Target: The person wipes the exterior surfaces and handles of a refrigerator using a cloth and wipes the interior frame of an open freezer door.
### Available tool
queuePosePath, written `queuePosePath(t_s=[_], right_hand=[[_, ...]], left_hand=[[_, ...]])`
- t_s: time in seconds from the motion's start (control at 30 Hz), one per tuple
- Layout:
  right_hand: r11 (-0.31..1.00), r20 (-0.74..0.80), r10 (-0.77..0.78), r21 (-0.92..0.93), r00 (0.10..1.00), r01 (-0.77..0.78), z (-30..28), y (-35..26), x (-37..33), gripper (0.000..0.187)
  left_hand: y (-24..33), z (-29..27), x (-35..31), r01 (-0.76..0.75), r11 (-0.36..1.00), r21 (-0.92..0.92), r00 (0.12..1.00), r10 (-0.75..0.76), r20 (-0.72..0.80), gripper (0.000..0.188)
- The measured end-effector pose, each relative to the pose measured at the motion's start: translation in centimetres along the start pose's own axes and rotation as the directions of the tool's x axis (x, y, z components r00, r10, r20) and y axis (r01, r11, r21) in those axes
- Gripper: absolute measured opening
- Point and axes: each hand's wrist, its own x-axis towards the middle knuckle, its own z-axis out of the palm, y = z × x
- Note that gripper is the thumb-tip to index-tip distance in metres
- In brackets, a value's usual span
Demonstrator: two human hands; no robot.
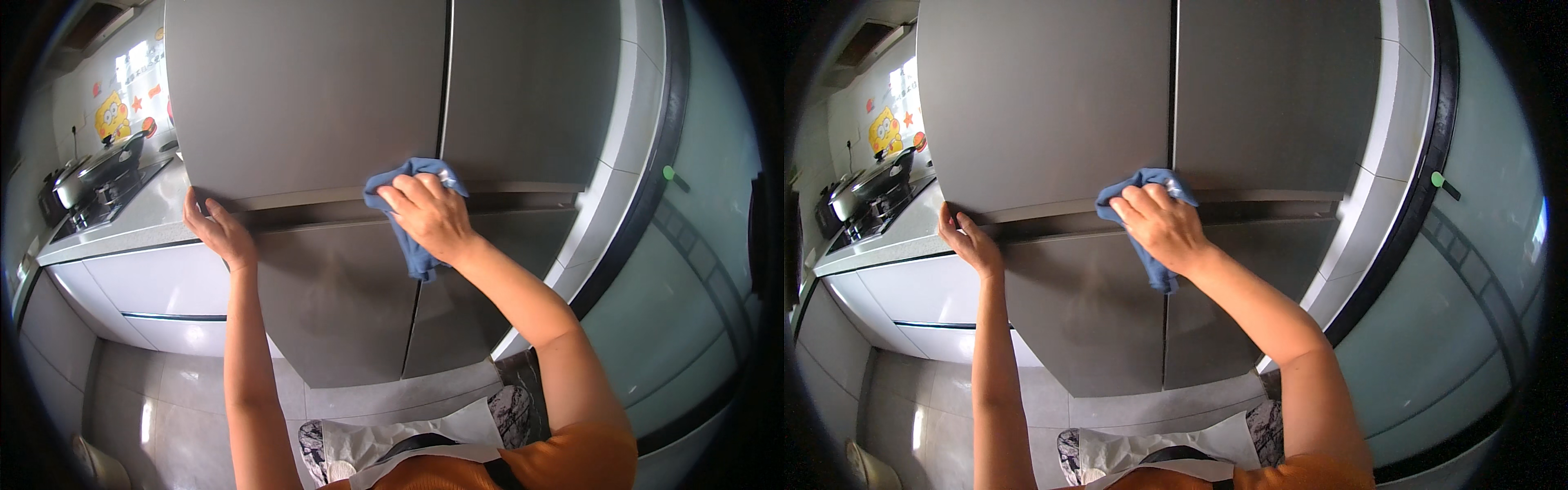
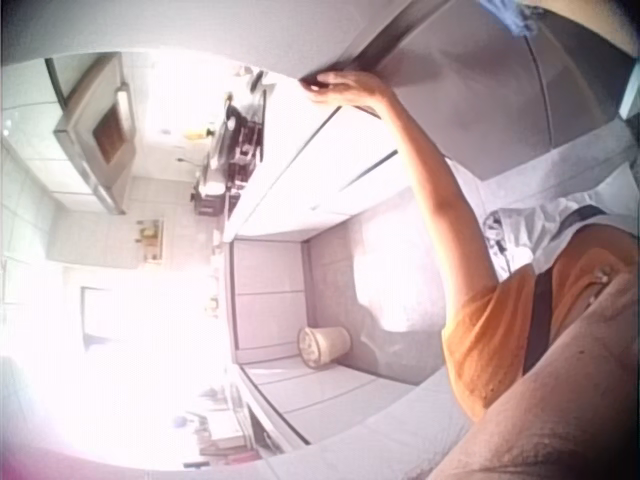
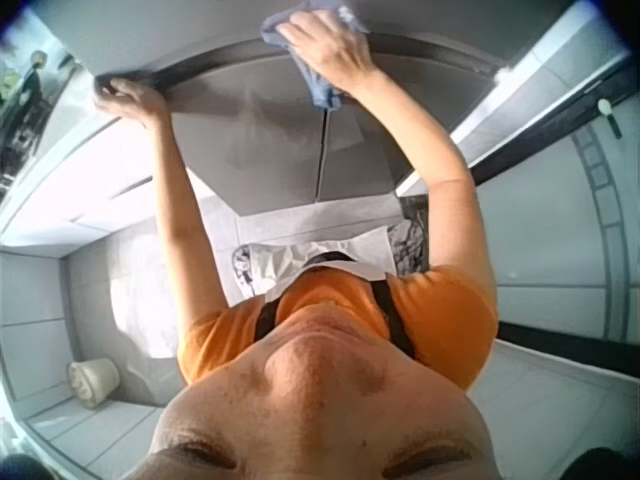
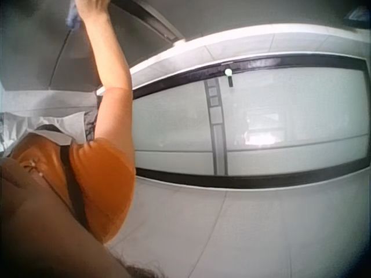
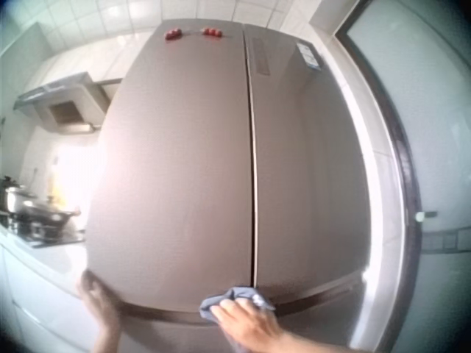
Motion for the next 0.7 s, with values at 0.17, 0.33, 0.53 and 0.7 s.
queuePosePath(t_s=[0.17,0.33,0.53,0.7], right_hand=[[0.998,0.049,0.04,-0.059,0.998,-0.037,-1.2,1.3,-1.3,0.03],[0.99,0.039,0.139,0.017,0.99,-0.139,-2.5,3.2,-4.3,0.046],[0.989,-0.038,0.149,0.024,0.988,-0.148,-1.8,3.4,-2.7,0.048],[0.996,-0.031,0.09,-0.022,0.995,-0.09,0.2,1.6,-1.8,0.041]], left_hand=[[-0.4,-0.4,0.4,-0.021,0.999,0.035,1.0,0.021,-0.006,0.034],[0.0,-0.1,0.0,0.002,1.0,-0.003,1.0,-0.002,-0.015,0.034],[0.0,-0.2,0.0,-0.027,0.999,0.018,1.0,0.027,0.006,0.035],[0.2,-0.2,-0.1,0.016,1.0,0.0,1.0,-0.016,-0.007,0.035]])
